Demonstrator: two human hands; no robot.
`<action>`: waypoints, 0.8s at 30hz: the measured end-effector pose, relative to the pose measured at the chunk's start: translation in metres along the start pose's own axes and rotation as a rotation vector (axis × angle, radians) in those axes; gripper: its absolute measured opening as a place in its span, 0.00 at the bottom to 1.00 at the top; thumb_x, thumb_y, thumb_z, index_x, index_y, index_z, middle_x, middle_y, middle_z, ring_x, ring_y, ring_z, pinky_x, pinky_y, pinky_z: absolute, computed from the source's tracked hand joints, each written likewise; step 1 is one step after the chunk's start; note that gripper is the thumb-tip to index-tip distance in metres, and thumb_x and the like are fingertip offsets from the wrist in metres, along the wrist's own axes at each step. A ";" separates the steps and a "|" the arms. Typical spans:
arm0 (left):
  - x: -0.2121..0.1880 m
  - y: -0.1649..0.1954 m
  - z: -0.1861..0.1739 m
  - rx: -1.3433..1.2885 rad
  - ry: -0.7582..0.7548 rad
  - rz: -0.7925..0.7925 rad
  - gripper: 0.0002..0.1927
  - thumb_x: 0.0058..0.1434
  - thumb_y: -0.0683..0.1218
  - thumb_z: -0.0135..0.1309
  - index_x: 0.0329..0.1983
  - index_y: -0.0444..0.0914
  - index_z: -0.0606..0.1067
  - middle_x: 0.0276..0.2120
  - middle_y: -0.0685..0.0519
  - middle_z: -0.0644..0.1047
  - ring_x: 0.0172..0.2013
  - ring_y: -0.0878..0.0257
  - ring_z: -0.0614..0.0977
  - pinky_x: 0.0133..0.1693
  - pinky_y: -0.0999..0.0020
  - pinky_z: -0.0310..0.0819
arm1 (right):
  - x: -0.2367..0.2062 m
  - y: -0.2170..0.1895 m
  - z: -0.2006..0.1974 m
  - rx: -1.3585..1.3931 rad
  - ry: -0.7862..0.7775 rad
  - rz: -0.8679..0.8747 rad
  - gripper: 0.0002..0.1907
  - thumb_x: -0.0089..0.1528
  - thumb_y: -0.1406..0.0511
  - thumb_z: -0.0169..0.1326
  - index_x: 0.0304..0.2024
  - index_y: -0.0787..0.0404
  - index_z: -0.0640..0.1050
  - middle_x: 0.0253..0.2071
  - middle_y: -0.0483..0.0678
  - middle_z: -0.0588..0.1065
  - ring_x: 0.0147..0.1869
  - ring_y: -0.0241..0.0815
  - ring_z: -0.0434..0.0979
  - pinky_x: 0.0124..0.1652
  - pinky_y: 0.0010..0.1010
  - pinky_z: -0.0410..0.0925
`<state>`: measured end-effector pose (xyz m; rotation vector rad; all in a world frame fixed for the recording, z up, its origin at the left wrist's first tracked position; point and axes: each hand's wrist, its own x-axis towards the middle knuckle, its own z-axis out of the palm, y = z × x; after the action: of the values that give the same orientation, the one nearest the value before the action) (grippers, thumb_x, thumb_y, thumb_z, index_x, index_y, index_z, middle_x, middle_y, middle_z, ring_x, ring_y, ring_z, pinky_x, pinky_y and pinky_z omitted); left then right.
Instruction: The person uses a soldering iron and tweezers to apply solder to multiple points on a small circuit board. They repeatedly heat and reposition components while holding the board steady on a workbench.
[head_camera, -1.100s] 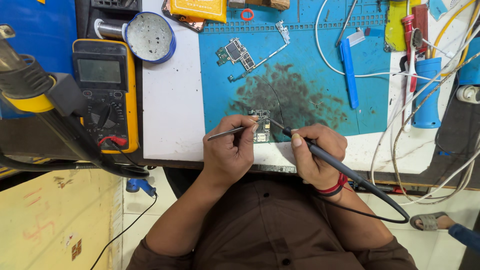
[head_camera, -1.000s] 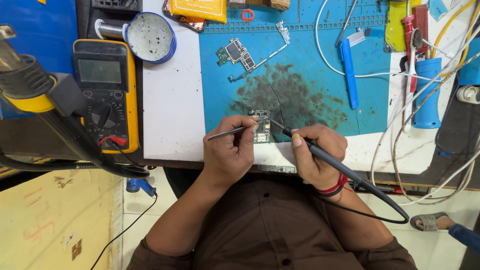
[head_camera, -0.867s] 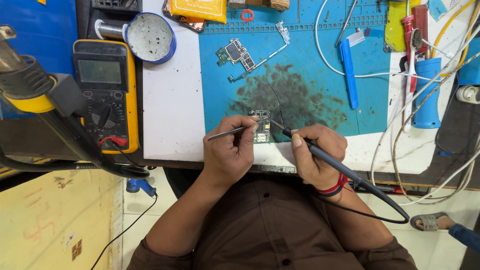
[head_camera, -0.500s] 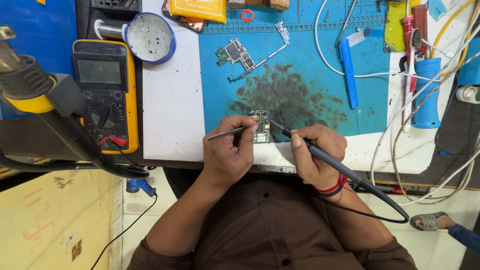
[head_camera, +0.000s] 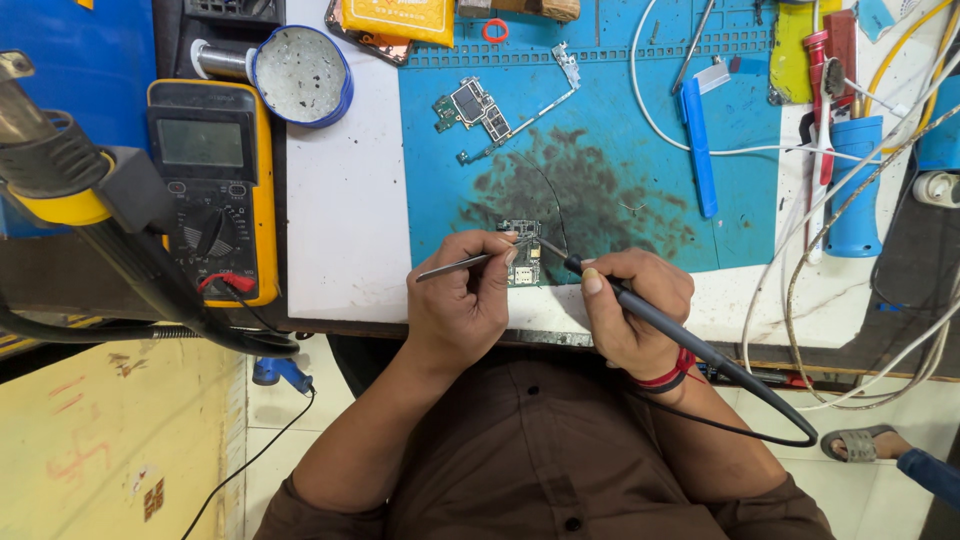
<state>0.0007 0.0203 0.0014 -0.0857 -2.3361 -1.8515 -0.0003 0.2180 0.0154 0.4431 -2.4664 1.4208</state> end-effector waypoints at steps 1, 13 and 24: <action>0.000 0.000 0.000 0.002 -0.001 -0.002 0.05 0.69 0.37 0.57 0.44 0.34 0.73 0.43 0.47 0.83 0.36 0.66 0.86 0.37 0.74 0.81 | 0.000 0.000 0.000 -0.001 0.001 0.007 0.02 0.63 0.74 0.57 0.36 0.67 0.76 0.30 0.50 0.76 0.27 0.40 0.72 0.30 0.29 0.62; -0.015 0.001 -0.002 -0.001 0.000 -0.026 0.05 0.69 0.37 0.57 0.44 0.34 0.73 0.43 0.48 0.84 0.34 0.68 0.84 0.35 0.75 0.80 | -0.013 -0.006 0.001 0.015 -0.001 0.012 0.03 0.64 0.74 0.57 0.36 0.67 0.76 0.29 0.50 0.76 0.27 0.39 0.72 0.30 0.29 0.62; -0.020 0.004 0.013 -0.011 0.011 -0.015 0.05 0.69 0.37 0.57 0.45 0.34 0.73 0.43 0.47 0.84 0.37 0.66 0.86 0.39 0.73 0.82 | -0.019 0.000 -0.013 0.002 -0.001 0.021 0.02 0.63 0.74 0.57 0.36 0.67 0.76 0.27 0.49 0.75 0.26 0.40 0.71 0.30 0.29 0.61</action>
<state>0.0196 0.0354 -0.0010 -0.0598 -2.3260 -1.8666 0.0180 0.2317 0.0143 0.4194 -2.4780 1.4317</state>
